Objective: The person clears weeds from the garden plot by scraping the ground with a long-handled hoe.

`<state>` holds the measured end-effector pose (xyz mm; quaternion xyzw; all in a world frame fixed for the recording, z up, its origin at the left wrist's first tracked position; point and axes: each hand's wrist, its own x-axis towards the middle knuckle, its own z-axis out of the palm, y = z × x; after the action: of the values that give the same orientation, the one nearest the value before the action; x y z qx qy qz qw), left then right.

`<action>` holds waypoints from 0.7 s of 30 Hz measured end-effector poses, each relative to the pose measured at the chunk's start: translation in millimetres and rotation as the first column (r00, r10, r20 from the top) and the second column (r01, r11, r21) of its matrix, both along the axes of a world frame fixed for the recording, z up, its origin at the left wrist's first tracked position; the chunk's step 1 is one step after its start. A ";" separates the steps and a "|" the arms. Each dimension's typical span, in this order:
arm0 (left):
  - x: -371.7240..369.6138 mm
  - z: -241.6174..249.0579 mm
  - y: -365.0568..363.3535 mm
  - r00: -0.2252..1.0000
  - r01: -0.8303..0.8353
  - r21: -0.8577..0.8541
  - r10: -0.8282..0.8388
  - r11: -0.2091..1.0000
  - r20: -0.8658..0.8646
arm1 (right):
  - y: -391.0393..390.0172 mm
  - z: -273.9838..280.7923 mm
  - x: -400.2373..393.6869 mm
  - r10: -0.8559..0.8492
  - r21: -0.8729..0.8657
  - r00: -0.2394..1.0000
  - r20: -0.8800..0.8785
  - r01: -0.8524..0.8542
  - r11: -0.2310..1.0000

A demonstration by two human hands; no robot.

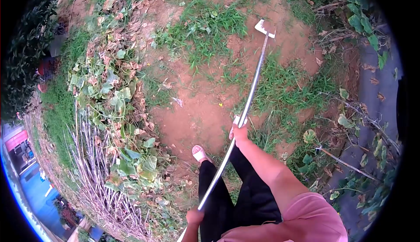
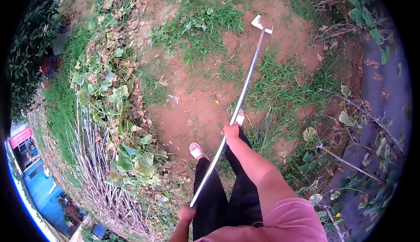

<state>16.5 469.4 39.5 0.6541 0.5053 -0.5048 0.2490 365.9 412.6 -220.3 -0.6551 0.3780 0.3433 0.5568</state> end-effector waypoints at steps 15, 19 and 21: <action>-4.8 -46.1 -11.7 0.987 -0.146 -0.124 0.153 0.981 0.051 | 67.2 -20.0 -5.9 0.436 -0.355 0.900 0.029 -0.398 0.846; -216.8 26.8 -66.0 0.904 -0.346 -0.111 0.363 0.932 0.226 | 16.9 71.2 -93.6 0.207 -0.131 0.959 -0.193 -0.234 0.963; -212.5 57.3 -58.5 0.937 -0.329 -0.084 0.336 0.941 0.095 | 3.0 86.7 -104.5 0.134 -0.130 0.944 -0.303 -0.180 0.975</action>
<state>-196.1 410.9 96.8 0.5769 0.5772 -0.4361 0.3793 261.4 415.6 -133.6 -0.6668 0.4282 0.4491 0.4127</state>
